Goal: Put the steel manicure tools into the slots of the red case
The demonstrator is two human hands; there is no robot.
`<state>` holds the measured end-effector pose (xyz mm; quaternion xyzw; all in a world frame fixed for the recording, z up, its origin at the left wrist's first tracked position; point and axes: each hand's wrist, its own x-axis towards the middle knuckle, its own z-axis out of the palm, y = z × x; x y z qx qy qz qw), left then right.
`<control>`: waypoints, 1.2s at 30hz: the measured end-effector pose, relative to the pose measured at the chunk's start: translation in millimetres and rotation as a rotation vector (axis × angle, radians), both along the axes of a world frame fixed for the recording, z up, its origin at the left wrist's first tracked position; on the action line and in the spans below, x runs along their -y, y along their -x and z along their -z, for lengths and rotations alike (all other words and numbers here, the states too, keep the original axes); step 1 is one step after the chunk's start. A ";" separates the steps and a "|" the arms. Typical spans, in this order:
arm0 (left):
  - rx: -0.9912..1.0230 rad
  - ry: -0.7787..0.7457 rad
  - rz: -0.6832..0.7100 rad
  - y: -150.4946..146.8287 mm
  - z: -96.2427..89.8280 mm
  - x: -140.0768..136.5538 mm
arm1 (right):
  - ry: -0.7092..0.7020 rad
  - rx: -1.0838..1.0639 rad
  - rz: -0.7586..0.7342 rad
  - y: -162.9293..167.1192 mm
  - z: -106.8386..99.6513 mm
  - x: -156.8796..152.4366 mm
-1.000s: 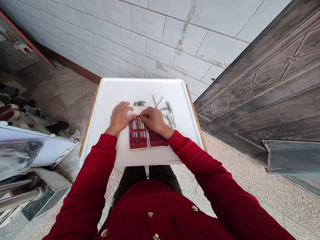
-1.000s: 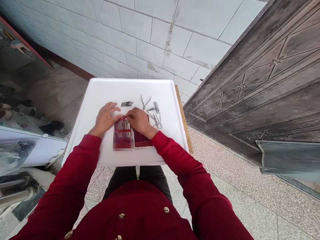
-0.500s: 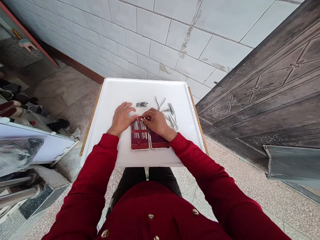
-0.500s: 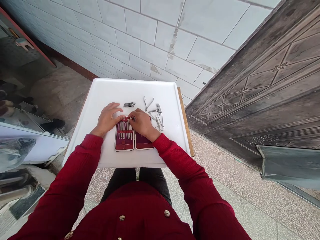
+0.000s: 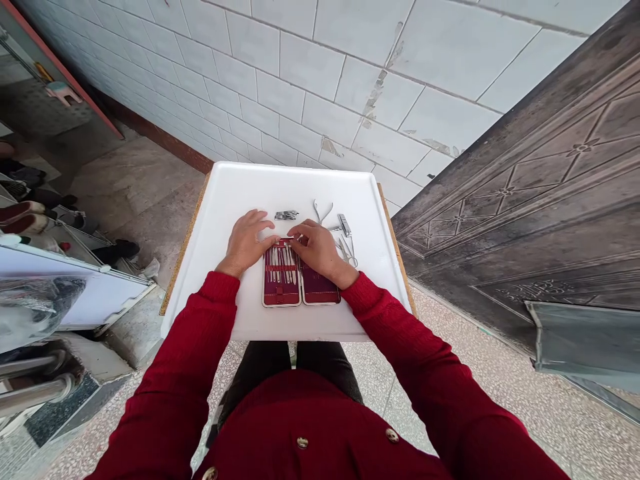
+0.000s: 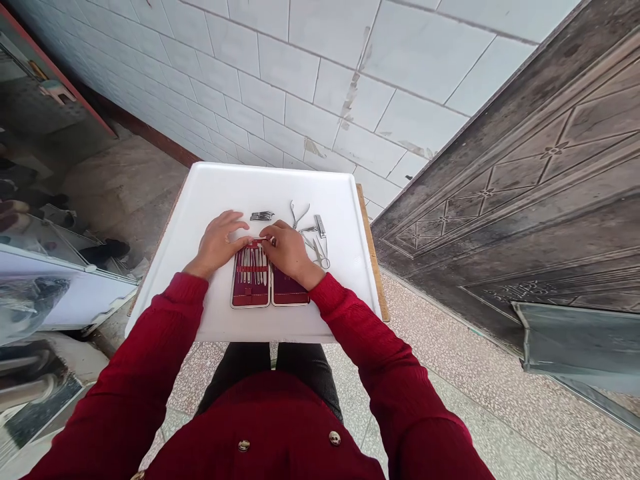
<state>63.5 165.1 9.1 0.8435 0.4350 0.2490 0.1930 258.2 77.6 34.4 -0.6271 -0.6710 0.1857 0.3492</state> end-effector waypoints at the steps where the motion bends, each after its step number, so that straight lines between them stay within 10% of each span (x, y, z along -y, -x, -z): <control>1: 0.002 0.001 0.000 -0.1 0.1 0.1 | 0.005 0.019 0.009 -1.7 -2.9 -1.5; 17: 0.030 0.012 0.000 2.2 8.7 -0.3 | 0.247 0.890 -0.090 6.5 -41.7 -72.7; 36: 0.014 0.003 0.012 3.4 6.8 1.5 | 0.191 1.152 -0.348 16.3 -40.3 -78.8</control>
